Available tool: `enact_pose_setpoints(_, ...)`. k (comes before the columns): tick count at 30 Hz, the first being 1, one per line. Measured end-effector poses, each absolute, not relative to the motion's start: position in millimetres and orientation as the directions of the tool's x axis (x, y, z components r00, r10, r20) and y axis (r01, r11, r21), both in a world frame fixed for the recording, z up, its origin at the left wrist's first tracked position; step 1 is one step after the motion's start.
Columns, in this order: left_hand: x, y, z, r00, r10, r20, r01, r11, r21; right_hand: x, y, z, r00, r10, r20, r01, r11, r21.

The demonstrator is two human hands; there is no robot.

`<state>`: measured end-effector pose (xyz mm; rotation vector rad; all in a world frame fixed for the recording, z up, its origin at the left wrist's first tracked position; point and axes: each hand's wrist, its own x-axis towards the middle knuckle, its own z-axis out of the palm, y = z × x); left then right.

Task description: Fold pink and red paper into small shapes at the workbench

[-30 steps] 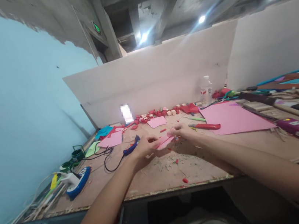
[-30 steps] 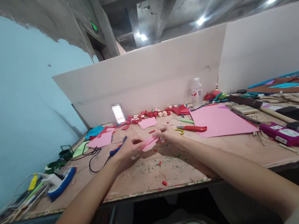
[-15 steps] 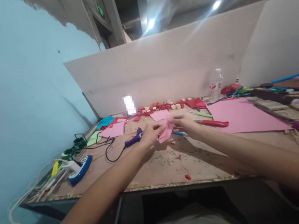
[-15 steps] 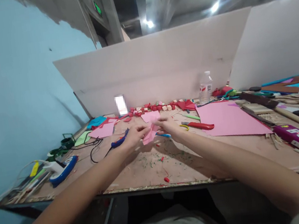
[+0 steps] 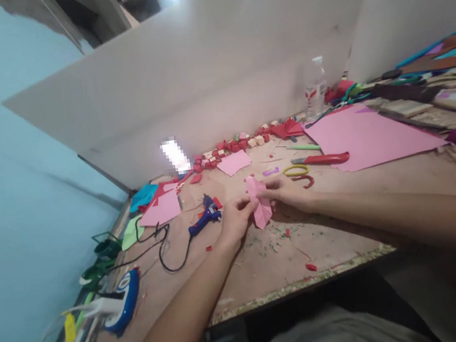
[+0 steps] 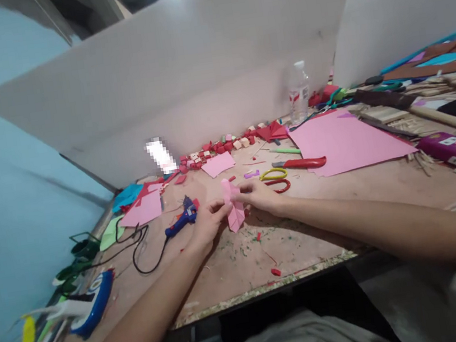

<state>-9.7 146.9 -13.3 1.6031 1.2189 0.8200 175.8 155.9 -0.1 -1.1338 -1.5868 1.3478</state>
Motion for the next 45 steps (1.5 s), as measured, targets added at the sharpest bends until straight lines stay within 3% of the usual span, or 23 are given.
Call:
enact_pose_setpoints(7,2,126,1,0.065,0.958,0.278,0.468,-0.276,0.840,175,155,-8,-0.264,0.963,0.057,0.246,0.124,-0.961)
enact_pose_setpoints(15,9,129,12,0.113,0.939,0.325,0.518,-0.334,0.788,175,151,-6,-0.251,0.962,0.107,0.238,0.168,-0.957)
enact_pose_setpoints(21,3,131,9,0.102,0.950,0.296,0.545,-0.302,0.782,171,151,-4,-0.244,0.960,0.133,0.206,0.186,-0.961)
enact_pose_setpoints(30,-4,135,7,0.086,0.966,0.244,0.343,-0.258,0.903,170,145,14,-0.174,0.972,0.157,0.169,0.187,-0.968)
enact_pose_setpoints(36,-5,145,-16,0.146,0.970,0.195,0.296,-0.231,0.927,174,152,3,-0.239,0.959,0.150,0.092,0.176,-0.980)
enact_pose_setpoints(45,-3,145,-20,0.099,0.982,0.160,0.188,-0.177,0.966,182,156,-15,-0.281,0.957,0.073,0.165,0.124,-0.979)
